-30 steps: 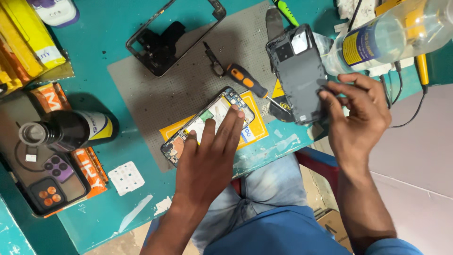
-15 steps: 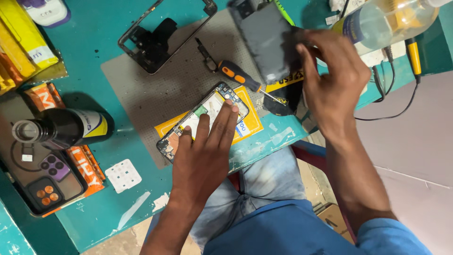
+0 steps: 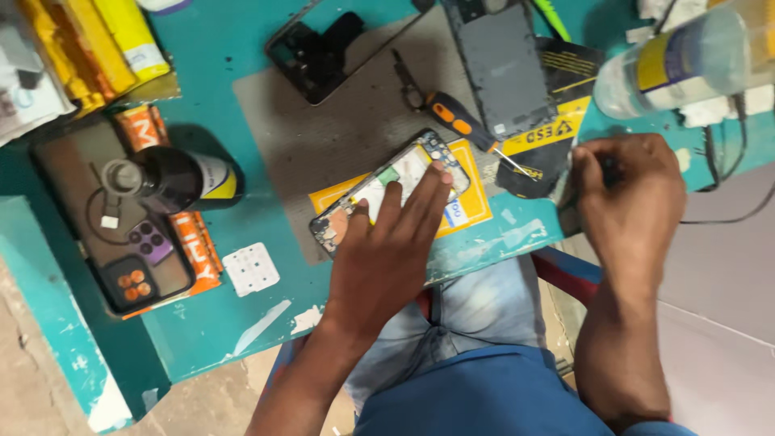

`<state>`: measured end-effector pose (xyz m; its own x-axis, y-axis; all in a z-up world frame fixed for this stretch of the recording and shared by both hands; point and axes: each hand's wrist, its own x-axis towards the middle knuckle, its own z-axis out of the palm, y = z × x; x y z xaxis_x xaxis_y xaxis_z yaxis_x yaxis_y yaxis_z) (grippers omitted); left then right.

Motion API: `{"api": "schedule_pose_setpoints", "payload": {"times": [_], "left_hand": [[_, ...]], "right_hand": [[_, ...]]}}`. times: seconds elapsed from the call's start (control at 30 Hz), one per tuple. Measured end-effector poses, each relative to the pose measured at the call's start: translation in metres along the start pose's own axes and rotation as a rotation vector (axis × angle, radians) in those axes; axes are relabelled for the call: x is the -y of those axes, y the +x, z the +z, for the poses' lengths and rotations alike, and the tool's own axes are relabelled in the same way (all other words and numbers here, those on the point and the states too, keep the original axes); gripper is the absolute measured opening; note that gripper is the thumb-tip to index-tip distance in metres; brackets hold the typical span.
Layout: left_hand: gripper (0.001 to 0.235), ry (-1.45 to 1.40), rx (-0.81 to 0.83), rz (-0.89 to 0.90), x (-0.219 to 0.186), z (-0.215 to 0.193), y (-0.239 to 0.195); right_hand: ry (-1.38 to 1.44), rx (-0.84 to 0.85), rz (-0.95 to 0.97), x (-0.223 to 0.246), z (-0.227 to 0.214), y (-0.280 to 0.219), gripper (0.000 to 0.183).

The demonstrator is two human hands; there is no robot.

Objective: The person disassembles a smartphone, removes the back cover, and uses tweezers to extract a small circuit board component. They then apply a liquid from a spray bottle to the component and rub it with their fingers.

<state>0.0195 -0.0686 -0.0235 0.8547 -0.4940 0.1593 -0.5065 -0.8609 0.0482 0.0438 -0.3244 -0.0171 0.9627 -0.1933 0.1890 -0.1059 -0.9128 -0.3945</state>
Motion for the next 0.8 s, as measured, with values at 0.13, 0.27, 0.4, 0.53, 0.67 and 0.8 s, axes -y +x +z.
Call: {"api": "schedule_pose_setpoints", "payload": {"times": [0.13, 0.27, 0.4, 0.53, 0.67, 0.8], "left_hand": [[0.059, -0.039, -0.003, -0.006, 0.001, 0.003, -0.003], [0.057, 0.014, 0.004, -0.008, 0.001, 0.003, -0.007], [0.053, 0.085, -0.056, -0.003, 0.003, 0.003, -0.012], [0.053, 0.112, -0.048, 0.009, 0.005, 0.004, -0.013], [0.053, 0.109, -0.047, 0.018, 0.007, 0.002, -0.012], [0.054, 0.122, -0.029, 0.033, 0.008, 0.002, -0.013]], "right_hand": [[0.138, 0.035, 0.062, 0.000, -0.002, -0.003, 0.015], [0.156, 0.007, 0.050, 0.014, -0.003, 0.002, 0.029], [0.163, 0.007, 0.036, 0.026, -0.002, 0.008, 0.034], [0.086, -0.009, -0.019, 0.028, 0.001, 0.009, 0.034], [0.096, -0.028, 0.029, 0.019, 0.005, 0.007, 0.019], [-0.025, -0.109, -0.094, -0.001, 0.007, 0.001, 0.012]]}}
